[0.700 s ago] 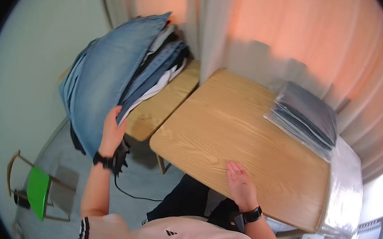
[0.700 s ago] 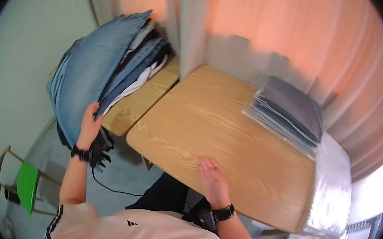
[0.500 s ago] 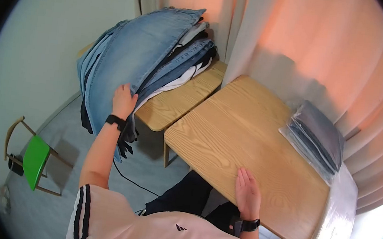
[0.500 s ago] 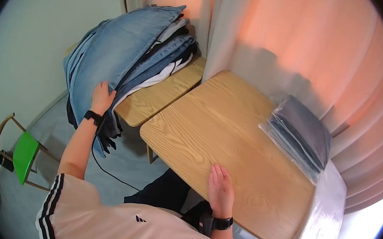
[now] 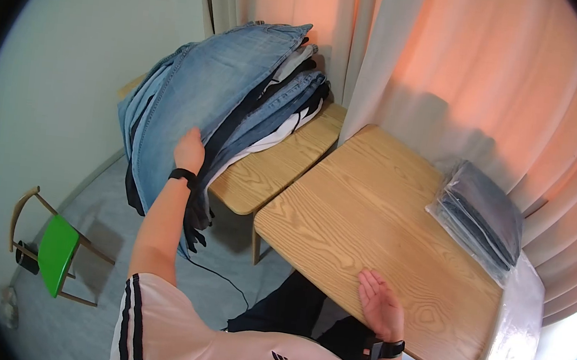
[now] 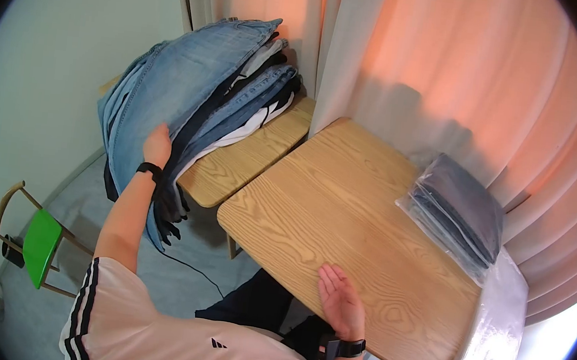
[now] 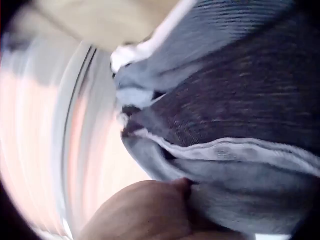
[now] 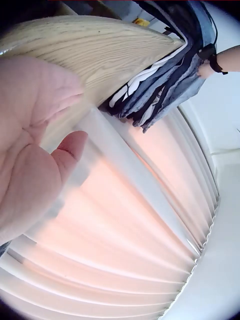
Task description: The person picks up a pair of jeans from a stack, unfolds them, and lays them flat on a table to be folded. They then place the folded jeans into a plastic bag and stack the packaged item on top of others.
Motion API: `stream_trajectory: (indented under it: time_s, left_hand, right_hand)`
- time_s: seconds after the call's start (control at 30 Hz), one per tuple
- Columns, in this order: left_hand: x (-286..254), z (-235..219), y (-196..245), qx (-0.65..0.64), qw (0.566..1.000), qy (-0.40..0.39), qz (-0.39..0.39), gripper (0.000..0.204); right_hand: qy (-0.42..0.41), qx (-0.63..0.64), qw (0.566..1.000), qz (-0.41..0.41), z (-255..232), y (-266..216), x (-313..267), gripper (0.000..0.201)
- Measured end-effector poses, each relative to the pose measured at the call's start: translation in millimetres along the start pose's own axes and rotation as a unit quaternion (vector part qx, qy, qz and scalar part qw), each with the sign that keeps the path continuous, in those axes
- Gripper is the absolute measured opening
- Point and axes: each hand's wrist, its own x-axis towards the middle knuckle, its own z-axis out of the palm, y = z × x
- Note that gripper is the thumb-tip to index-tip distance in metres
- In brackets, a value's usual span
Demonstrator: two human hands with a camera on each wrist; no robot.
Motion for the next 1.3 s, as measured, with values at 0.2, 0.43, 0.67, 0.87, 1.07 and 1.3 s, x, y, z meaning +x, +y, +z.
stream_trajectory:
  time_s: [0.2,0.43,0.67,0.87,1.07,1.3]
  left_hand:
    - [18.0,-43.7,10.0,-0.242,0.968,0.073,0.011,0.025]
    - [14.8,-171.1,102.5,-0.423,0.901,0.071,0.067,0.03]
    - [-71.1,-216.5,145.7,-0.547,0.821,-0.075,0.144,0.022]
    - [-148.8,-234.0,144.9,-0.566,0.716,-0.326,0.246,0.019]
    - [-176.2,-165.4,161.9,-0.536,0.567,-0.534,0.324,0.025]
    - [-42.3,-101.1,80.3,-0.526,0.787,-0.3,0.117,0.02]
  right_hand:
    - [0.004,-0.017,1.0,0.007,2.8,-0.9,1.8,0.044]
    - [0.027,-0.034,0.999,0.015,7.8,-1.2,4.5,0.039]
    - [0.034,-0.114,0.993,-0.004,27.0,8.8,14.2,0.037]
    - [0.004,-0.093,0.981,0.167,66.8,44.2,71.9,0.043]
    - [0.013,-0.196,0.948,0.252,89.4,77.6,131.2,0.049]
    - [-0.031,-0.196,0.947,0.254,87.3,68.5,123.0,0.043]
